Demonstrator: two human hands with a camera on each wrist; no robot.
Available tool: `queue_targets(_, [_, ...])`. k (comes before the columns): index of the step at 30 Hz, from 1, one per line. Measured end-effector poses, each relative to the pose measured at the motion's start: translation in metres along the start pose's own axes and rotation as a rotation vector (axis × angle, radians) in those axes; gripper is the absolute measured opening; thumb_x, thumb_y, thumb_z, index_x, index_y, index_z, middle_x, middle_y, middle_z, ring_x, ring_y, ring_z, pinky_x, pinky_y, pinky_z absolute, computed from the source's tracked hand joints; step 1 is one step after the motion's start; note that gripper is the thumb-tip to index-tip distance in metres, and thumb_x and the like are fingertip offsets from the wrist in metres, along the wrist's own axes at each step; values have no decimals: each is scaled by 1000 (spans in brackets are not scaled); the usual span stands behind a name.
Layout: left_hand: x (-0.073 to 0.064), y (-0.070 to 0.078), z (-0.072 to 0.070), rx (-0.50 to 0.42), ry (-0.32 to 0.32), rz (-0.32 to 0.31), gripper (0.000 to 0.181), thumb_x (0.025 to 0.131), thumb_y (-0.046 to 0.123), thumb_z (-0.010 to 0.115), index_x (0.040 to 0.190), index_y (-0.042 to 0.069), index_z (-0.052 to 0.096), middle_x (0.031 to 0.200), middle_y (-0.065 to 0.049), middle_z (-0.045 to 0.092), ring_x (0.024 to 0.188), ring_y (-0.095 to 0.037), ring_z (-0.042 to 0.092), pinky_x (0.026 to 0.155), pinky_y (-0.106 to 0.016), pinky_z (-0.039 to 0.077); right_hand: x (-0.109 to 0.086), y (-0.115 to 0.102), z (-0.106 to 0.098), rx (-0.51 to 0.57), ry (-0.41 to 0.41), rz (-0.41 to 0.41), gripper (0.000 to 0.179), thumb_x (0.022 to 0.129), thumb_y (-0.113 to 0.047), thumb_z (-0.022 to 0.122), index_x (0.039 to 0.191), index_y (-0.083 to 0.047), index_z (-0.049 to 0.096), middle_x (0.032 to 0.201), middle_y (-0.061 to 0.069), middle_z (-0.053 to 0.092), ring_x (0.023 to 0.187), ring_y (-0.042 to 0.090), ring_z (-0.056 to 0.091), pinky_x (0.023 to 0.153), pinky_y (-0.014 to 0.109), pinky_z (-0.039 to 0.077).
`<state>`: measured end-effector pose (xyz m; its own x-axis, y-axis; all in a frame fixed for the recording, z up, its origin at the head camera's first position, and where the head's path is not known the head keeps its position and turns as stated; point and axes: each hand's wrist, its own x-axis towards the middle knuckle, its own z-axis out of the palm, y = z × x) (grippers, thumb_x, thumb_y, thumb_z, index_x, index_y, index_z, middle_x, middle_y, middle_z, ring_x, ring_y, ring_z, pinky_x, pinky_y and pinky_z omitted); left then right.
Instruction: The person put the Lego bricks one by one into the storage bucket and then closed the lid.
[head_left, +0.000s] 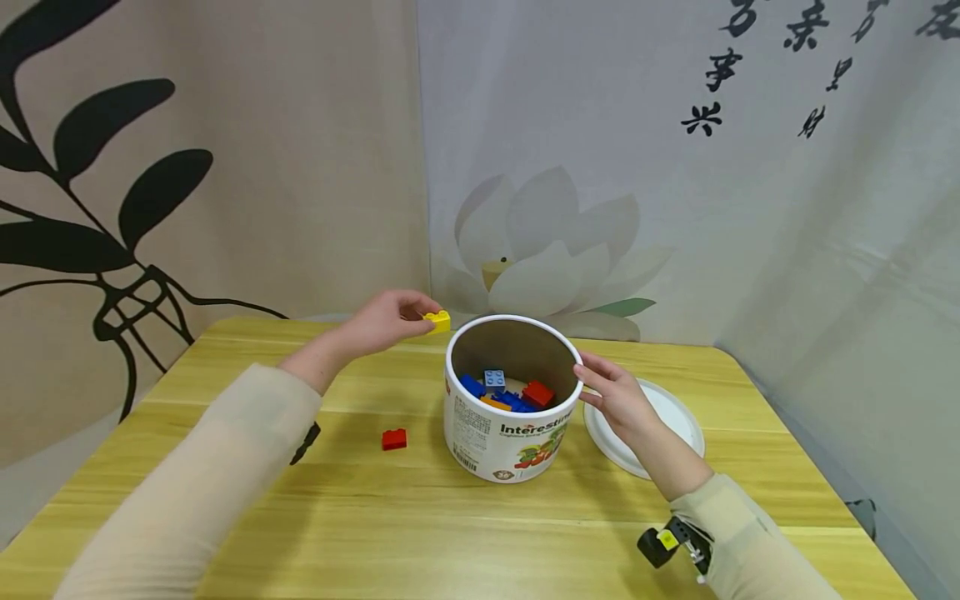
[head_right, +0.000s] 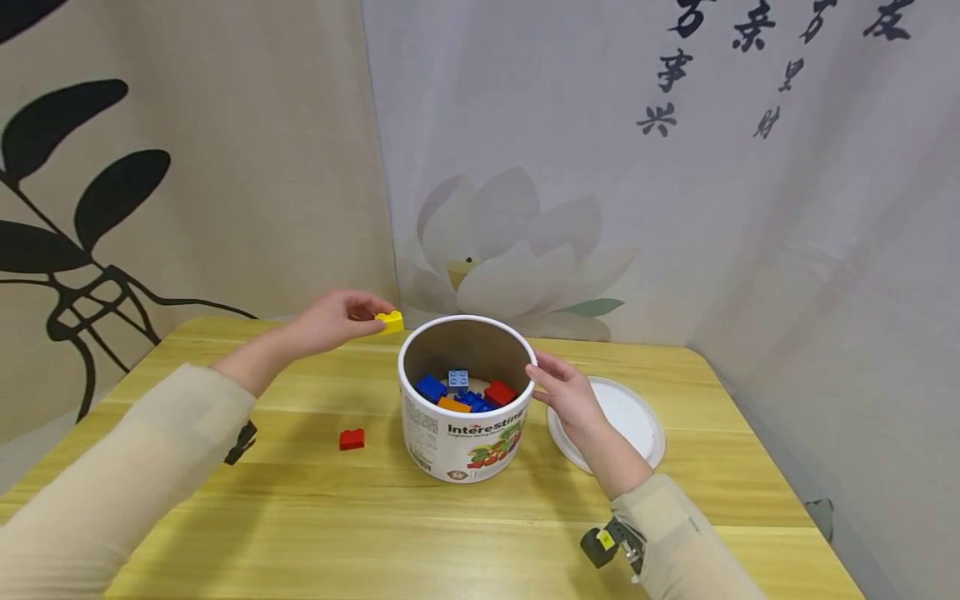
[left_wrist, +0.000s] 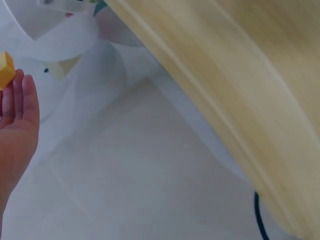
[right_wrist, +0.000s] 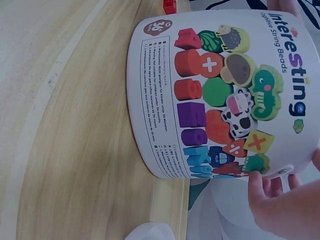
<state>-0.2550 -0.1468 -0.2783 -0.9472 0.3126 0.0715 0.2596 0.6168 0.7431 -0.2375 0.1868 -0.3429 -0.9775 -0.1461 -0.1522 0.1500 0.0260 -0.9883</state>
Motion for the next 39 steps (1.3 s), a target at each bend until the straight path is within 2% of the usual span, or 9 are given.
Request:
queue_targets(5, [11, 13, 12, -9, -31, 16, 28, 90, 15, 61, 117, 6, 61, 110, -11, 63, 98, -24, 57, 88, -34, 50, 0, 1, 0, 2, 5, -4, 53, 95, -17, 52, 142, 2, 34, 141, 16, 39, 99, 3, 56, 82, 18, 49])
queue_targets(13, [23, 35, 35, -20, -80, 73, 27, 89, 12, 62, 115, 6, 63, 107, -11, 65, 90, -22, 57, 80, -26, 51, 0, 1, 3, 11, 5, -5, 53, 95, -15, 52, 141, 3, 34, 140, 15, 40, 103, 7, 54, 82, 18, 50])
queue_targets(19, [28, 42, 50, -14, -106, 92, 28, 89, 12, 62, 116, 5, 62, 112, -11, 64, 98, -23, 59, 88, -30, 51, 1, 1, 3, 6, 7, -4, 52, 96, -14, 51, 142, 2, 34, 141, 16, 38, 103, 7, 54, 81, 18, 49])
queue_targets(24, [29, 44, 56, -24, -132, 111, 28, 89, 13, 62, 116, 4, 62, 114, -12, 64, 101, -23, 60, 92, -32, 50, 0, 1, 3, 1, 13, -1, 52, 96, -15, 52, 142, 2, 34, 141, 16, 39, 103, 7, 54, 81, 17, 50])
queue_targets(29, [28, 40, 53, -60, -129, 147, 28, 89, 12, 62, 115, 2, 62, 116, -14, 64, 104, -24, 60, 92, -33, 50, 0, 0, 3, -1, 16, 2, 52, 95, -15, 52, 142, 2, 35, 138, 14, 41, 103, 8, 54, 82, 18, 50])
queue_targets(33, [23, 33, 42, -84, -55, 149, 26, 88, 12, 63, 111, 2, 63, 109, -13, 65, 97, -23, 60, 87, -32, 51, 0, 1, 3, 2, 17, 3, 52, 96, -15, 51, 142, 2, 34, 140, 15, 40, 104, 7, 54, 83, 19, 50])
queue_targets(36, [16, 21, 30, -95, 2, 136, 24, 87, 12, 64, 109, 1, 64, 104, -14, 65, 91, -23, 59, 82, -30, 51, 0, 1, 3, -1, 13, 4, 52, 96, -15, 50, 142, 2, 33, 143, 17, 37, 104, 7, 53, 82, 18, 49])
queue_targets(39, [8, 3, 19, -105, 30, 116, 25, 88, 11, 63, 109, -2, 63, 103, -17, 64, 91, -23, 58, 79, -27, 48, 0, 1, 3, -6, 10, 2, 52, 96, -15, 50, 142, 2, 33, 145, 18, 35, 104, 6, 53, 81, 17, 49])
